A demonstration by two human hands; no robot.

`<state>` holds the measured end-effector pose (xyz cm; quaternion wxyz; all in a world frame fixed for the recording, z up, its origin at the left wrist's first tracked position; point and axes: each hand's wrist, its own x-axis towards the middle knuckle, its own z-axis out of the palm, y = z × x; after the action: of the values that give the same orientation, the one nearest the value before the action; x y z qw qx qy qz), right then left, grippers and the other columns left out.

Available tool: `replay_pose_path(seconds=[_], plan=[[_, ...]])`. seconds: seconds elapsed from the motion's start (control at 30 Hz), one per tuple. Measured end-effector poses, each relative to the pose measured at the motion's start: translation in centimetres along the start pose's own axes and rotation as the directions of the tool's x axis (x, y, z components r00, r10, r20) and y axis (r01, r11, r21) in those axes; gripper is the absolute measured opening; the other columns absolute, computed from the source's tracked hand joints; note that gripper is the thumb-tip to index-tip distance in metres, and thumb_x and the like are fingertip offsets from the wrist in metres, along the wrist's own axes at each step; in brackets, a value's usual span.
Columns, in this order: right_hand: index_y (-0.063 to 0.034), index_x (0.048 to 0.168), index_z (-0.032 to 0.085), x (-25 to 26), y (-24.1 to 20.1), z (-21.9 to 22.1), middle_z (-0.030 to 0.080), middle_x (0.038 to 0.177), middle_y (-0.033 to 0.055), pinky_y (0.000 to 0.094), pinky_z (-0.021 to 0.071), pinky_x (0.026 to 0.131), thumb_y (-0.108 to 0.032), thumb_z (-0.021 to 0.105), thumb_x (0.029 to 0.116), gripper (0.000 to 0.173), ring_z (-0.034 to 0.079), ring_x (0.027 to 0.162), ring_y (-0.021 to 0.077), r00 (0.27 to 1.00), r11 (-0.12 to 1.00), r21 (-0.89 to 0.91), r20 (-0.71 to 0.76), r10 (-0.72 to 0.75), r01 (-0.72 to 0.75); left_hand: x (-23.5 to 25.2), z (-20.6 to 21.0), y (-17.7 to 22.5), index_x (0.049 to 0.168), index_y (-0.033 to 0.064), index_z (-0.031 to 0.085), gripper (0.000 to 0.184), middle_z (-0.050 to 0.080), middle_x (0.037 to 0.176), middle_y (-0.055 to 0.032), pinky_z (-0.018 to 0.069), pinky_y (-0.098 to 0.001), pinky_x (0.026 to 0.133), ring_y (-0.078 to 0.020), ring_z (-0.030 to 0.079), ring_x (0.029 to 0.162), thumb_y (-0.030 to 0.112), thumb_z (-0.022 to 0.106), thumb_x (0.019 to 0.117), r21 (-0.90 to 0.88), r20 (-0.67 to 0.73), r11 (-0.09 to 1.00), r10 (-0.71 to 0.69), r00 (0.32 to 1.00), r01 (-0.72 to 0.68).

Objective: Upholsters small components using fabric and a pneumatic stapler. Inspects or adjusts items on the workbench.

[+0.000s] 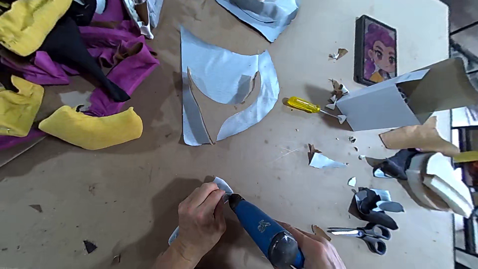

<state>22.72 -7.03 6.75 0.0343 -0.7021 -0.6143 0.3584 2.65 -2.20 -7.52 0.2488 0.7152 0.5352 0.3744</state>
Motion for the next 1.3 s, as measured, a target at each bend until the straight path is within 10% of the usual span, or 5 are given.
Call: replay_pose_path(seconds=[0.33,0.63,0.73,0.93,1.3], plan=[[0.0017,0.133,0.063,-5.4,4.6,2.7,0.073,0.106,0.0232,0.0611,0.0563,0.078,-0.027,0.075,0.0848,0.058,0.072,0.092,0.0416,0.934,0.946,-0.141,-0.255,0.25,-0.291,1.1,-1.8,0.3,0.094,0.0105,0.078,0.015,0.072,0.102,-0.0017,0.0601,-0.0186,0.076,-0.0036,0.069,0.089,0.02,0.067,0.0949,-0.272,0.057,0.957,-0.085,0.995,0.097],[-0.0013,0.144,0.055,-5.6,-4.0,4.3,0.055,0.145,0.0255,0.0605,0.0431,0.111,-0.041,0.075,0.0875,0.072,0.049,0.138,0.0411,0.816,0.938,0.229,-0.571,-0.087,0.26,4.6,-9.3,9.5,0.108,0.0113,0.072,0.013,0.074,0.107,-0.0053,0.0623,-0.0302,0.082,-0.0122,0.073,0.093,0.01,0.064,0.0982,-0.865,0.496,0.028,-0.102,0.862,0.501],[0.001,0.126,0.065,-6.3,-6.1,4.1,0.072,0.112,0.0187,0.0513,0.0591,0.085,-0.027,0.074,0.0932,0.044,0.071,0.102,0.0304,0.8,0.894,0.276,-0.585,-0.135,0.353,3.8,-9.9,10.1,0.109,0.0156,0.074,0.015,0.072,0.111,-0.0047,0.0603,-0.0336,0.088,-0.0152,0.071,0.1,0.02,0.065,0.0981,-0.835,0.542,-0.048,0.104,0.834,0.549],[0.0036,0.123,0.069,-6.0,-8.2,8.2,0.071,0.09,0.0168,0.0408,0.0593,0.066,-0.012,0.069,0.0906,0.036,0.07,0.078,0.0287,0.494,0.995,0.001,-0.868,-0.047,0.096,-0.5,-11.4,12.2,0.135,0.0,0.047,0.032,0.069,0.116,0.0003,0.0557,-0.0354,0.098,-0.0105,0.067,0.109,0.007,0.044,0.104,-0.807,0.471,0.399,-0.007,0.882,0.434],[0.0022,0.103,0.068,-10.1,-10.7,5.4,0.069,0.086,0.0153,0.0303,0.057,0.058,-0.038,0.073,0.091,0.043,0.069,0.071,0.0182,0.61,0.959,0.054,-0.782,-0.133,0.278,-2.2,-12.2,11.0,0.128,-0.008,0.058,0.042,0.07,0.104,-0.0147,0.0601,-0.0375,0.063,-0.0205,0.071,0.08,0.017,0.058,0.0936,0.028,0.136,0.995,0.091,0.987,-0.096]])
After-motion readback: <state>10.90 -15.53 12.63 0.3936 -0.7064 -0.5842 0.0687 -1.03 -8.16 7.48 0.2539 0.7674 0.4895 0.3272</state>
